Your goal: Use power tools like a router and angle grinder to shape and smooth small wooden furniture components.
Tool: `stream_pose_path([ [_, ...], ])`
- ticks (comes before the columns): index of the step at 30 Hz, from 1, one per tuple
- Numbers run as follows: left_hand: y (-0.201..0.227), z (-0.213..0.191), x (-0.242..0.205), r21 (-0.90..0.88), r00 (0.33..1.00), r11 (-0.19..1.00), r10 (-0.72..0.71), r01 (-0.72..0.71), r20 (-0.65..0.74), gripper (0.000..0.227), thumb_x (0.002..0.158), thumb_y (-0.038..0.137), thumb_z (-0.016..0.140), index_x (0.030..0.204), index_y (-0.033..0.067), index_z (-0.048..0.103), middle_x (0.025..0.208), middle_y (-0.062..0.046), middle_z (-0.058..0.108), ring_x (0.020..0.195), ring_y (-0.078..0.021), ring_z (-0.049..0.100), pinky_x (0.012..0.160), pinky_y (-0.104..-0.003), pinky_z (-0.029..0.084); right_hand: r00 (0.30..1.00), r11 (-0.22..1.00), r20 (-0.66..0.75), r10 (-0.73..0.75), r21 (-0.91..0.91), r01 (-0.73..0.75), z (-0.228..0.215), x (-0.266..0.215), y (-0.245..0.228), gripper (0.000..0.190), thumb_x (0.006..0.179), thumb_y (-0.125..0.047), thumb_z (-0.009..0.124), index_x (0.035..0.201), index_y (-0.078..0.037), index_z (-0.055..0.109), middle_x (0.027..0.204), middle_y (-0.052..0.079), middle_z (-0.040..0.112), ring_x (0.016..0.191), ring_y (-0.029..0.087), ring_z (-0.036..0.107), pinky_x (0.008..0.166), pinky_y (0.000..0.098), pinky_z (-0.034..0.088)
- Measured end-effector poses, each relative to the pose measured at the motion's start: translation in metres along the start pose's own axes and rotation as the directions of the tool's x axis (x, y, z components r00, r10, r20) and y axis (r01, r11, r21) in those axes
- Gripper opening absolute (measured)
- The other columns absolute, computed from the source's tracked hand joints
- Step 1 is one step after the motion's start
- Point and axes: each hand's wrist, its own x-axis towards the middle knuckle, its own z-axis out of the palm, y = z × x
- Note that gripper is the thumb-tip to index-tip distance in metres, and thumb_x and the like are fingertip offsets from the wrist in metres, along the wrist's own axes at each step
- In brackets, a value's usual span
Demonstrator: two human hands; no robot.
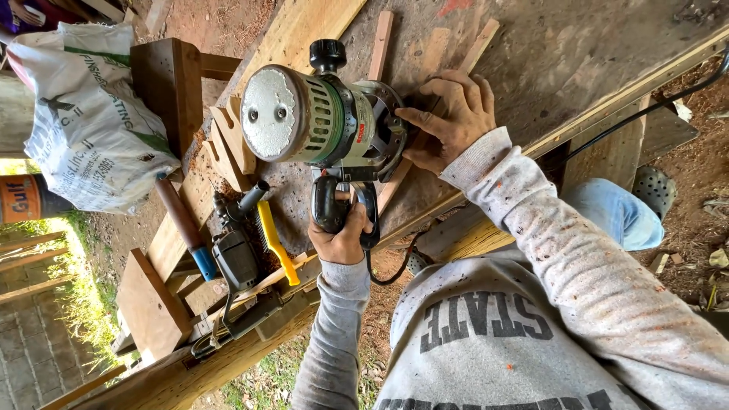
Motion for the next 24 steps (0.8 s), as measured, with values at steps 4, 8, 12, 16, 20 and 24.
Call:
stream_pose_path([
  [4, 0.000, 0.004, -0.004, 0.000, 0.998, 1.000, 0.003, -0.003, -0.061, 0.031, 0.077, -0.014, 0.063, 0.103, 0.0030, 0.065, 0.073, -0.010, 0.066, 0.046, -0.0145, 0.054, 0.043, -0.025, 0.044, 0.999, 0.998, 0.052, 0.007, 0.065, -0.011, 0.007, -0.003, 0.004, 0.058, 0.085, -0.046, 0.083, 0.136, -0.020, 0.072, 0.141, 0.018, 0.050, 0.144, 0.044, 0.033, 0.117, 0.0730, 0.010],
  [8, -0.003, 0.002, -0.007, -0.057, 0.999, 0.998, 0.016, -0.018, -0.028, 0.032, 0.080, -0.016, 0.063, 0.105, 0.0024, 0.066, 0.078, -0.011, 0.067, 0.048, -0.0143, 0.054, 0.045, -0.025, 0.048, 0.998, 0.997, 0.071, -0.002, 0.083, -0.004, 0.010, -0.001, 0.004, 0.063, 0.082, -0.049, 0.085, 0.136, -0.021, 0.069, 0.139, 0.017, 0.051, 0.143, 0.043, 0.038, 0.115, 0.0752, 0.017],
  [12, -0.001, 0.006, -0.010, -0.011, 0.997, 1.000, 0.023, -0.024, -0.067, 0.030, 0.080, -0.015, 0.064, 0.105, 0.0019, 0.067, 0.074, -0.011, 0.068, 0.046, -0.0136, 0.053, 0.043, -0.024, 0.046, 0.999, 1.000, 0.044, 0.004, 0.031, -0.006, 0.005, 0.003, 0.000, 0.061, 0.083, -0.054, 0.084, 0.132, -0.020, 0.072, 0.134, 0.014, 0.053, 0.138, 0.040, 0.043, 0.111, 0.0741, 0.024],
  [16, 0.004, 0.011, -0.012, 0.001, 0.998, 1.000, 0.021, -0.021, -0.057, 0.031, 0.081, -0.013, 0.063, 0.108, 0.0007, 0.065, 0.064, -0.006, 0.062, 0.046, -0.0124, 0.052, 0.046, -0.024, 0.045, 1.000, 1.000, 0.021, -0.006, 0.006, 0.006, 0.005, 0.005, 0.000, 0.059, 0.087, -0.059, 0.080, 0.133, -0.022, 0.072, 0.130, 0.013, 0.053, 0.136, 0.039, 0.044, 0.109, 0.0720, 0.026],
  [20, -0.001, 0.011, -0.014, -0.028, 0.996, 0.999, 0.042, -0.044, -0.077, 0.030, 0.081, -0.015, 0.064, 0.106, 0.0017, 0.067, 0.070, -0.009, 0.066, 0.047, -0.0130, 0.053, 0.046, -0.025, 0.046, 1.000, 1.000, 0.026, -0.016, -0.016, 0.017, 0.004, 0.008, -0.001, 0.059, 0.088, -0.061, 0.078, 0.134, -0.024, 0.071, 0.129, 0.013, 0.052, 0.135, 0.039, 0.044, 0.107, 0.0718, 0.028],
  [24, 0.000, 0.014, -0.016, -0.035, 0.996, 0.998, 0.051, -0.054, -0.075, 0.031, 0.083, -0.014, 0.063, 0.110, 0.0010, 0.065, 0.072, -0.009, 0.065, 0.049, -0.0125, 0.051, 0.048, -0.025, 0.048, 1.000, 1.000, 0.014, -0.018, -0.025, 0.018, 0.002, 0.009, -0.003, 0.058, 0.089, -0.062, 0.077, 0.132, -0.024, 0.072, 0.128, 0.012, 0.050, 0.133, 0.037, 0.044, 0.107, 0.0685, 0.029],
])
